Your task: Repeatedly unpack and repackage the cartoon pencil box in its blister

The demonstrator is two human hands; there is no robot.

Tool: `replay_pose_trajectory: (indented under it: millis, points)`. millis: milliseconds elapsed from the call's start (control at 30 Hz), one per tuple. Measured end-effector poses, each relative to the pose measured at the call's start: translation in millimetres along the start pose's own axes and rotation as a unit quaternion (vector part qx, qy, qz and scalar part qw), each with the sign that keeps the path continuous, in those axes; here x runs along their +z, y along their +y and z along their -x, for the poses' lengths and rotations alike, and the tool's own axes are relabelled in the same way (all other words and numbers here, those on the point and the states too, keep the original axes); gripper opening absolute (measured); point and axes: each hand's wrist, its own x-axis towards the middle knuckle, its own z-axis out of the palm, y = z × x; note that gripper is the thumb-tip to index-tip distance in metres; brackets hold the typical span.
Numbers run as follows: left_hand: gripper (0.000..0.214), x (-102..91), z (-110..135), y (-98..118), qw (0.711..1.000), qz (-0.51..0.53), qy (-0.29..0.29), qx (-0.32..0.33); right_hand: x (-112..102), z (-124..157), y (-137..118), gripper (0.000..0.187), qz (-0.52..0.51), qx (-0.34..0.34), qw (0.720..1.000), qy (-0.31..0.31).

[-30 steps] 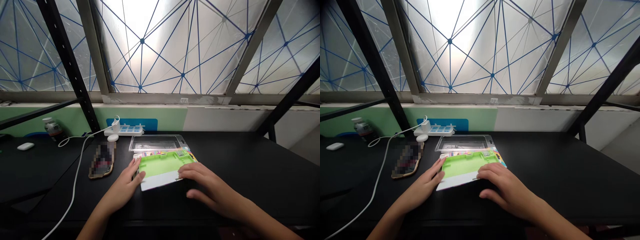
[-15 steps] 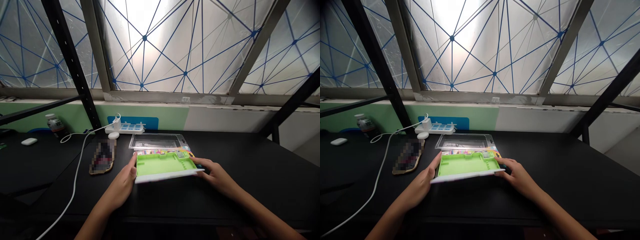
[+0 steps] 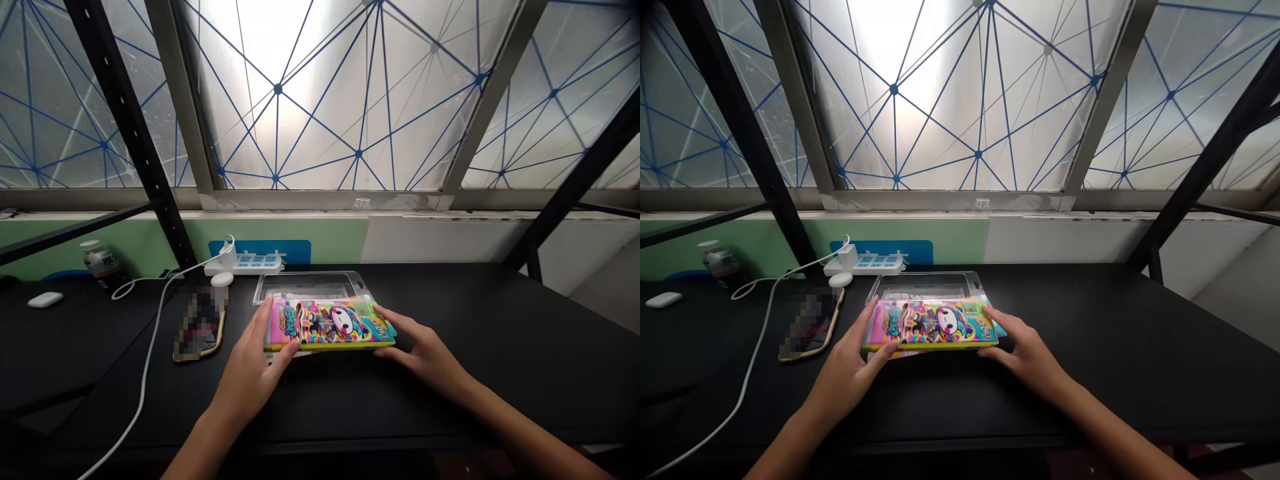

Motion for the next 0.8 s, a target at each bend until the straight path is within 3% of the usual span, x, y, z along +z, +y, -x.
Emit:
replay_pose_trajectory:
  millis: [167, 300, 433, 533, 800]
  points:
    - [0.08, -12.6, -68, 21, 0.997, -0.025, 0.073, 0.024, -15, -52, -17, 0.069, -0.036, 0.021, 0.998, 0.057]
    - [0.067, -1.7, -113, 10, 0.996, -0.039, 0.077, -0.001, -2, -96, -3, 0.068, -0.082, 0.026, 0.995, 0.052]
    - [0.064, 16.9, -117, -19, 0.997, -0.061, 0.05, -0.013, 24, -104, 16, 0.066, -0.065, 0.032, 0.997, 0.031]
    - [0.068, 23.1, -111, -33, 0.996, -0.083, 0.015, -0.027, 31, -97, 22, 0.064, -0.022, 0.02, 1.0, 0.003]
    - [0.067, 25.7, -107, -36, 0.985, -0.162, -0.042, -0.044, 30, -95, 30, 0.057, 0.151, -0.036, 0.987, -0.043]
